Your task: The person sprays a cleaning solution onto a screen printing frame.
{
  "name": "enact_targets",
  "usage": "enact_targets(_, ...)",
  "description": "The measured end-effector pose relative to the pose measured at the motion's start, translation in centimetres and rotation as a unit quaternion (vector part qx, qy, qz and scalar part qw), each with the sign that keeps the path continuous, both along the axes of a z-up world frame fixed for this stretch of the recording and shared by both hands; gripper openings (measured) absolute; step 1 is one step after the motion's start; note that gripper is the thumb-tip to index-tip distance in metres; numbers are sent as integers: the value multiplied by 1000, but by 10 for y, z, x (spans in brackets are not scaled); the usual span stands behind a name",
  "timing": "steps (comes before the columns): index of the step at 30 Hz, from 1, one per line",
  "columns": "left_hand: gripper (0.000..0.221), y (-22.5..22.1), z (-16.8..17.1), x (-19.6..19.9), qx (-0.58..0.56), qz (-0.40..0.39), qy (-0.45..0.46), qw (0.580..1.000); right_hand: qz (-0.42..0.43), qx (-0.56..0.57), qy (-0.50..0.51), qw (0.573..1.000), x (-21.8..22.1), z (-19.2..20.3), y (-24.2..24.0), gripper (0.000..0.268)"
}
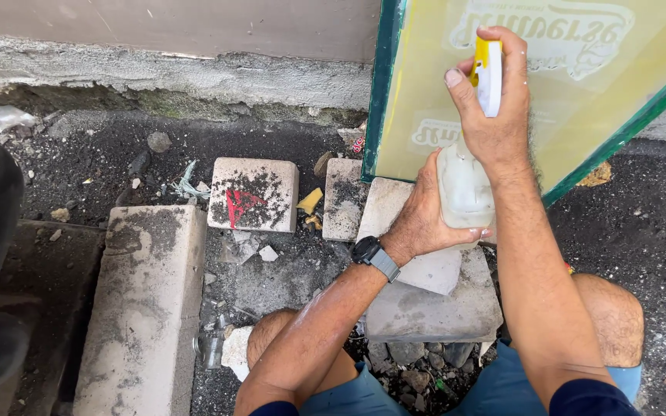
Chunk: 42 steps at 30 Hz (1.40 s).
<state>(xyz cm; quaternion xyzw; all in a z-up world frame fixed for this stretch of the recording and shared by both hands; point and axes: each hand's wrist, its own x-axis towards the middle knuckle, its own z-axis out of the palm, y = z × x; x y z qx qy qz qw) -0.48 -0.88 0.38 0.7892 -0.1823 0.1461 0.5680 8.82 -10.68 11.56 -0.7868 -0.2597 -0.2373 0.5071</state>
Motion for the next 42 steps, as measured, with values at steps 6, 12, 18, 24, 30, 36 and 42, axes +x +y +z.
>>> enact_targets(6, 145, -1, 2, 0, 3, -10, 10, 1000, 14, -5, -41, 999, -14, 25, 11, 35)
enact_targets(12, 146, -4, 1, -3, 2, -5, 21, 1000, -46, -27, 17, 998, -13, 10, 8, 32)
enact_targets(18, 146, -4, -3, -1, -2, -15, -4, 1000, 1, 1, -49, 999, -4, -7, -4, 34)
enact_targets(24, 148, -3, 0, 3, 20, -17, -7, 1000, -34, 19, -9, 999, -10, 6, -5, 38)
enact_targets(30, 146, -3, 4, -2, -5, -15, 0, 1000, 5, -14, -44, 999, -13, 19, 4, 39)
enact_targets(36, 145, -3, 1, 0, 11, -10, -2, 1000, -75, -12, 14, 997, -15, 16, 4, 44)
enact_targets(42, 145, -6, 2, 0, 6, -16, -2, 1000, -22, 28, -1, 999, 0, -5, -10, 42)
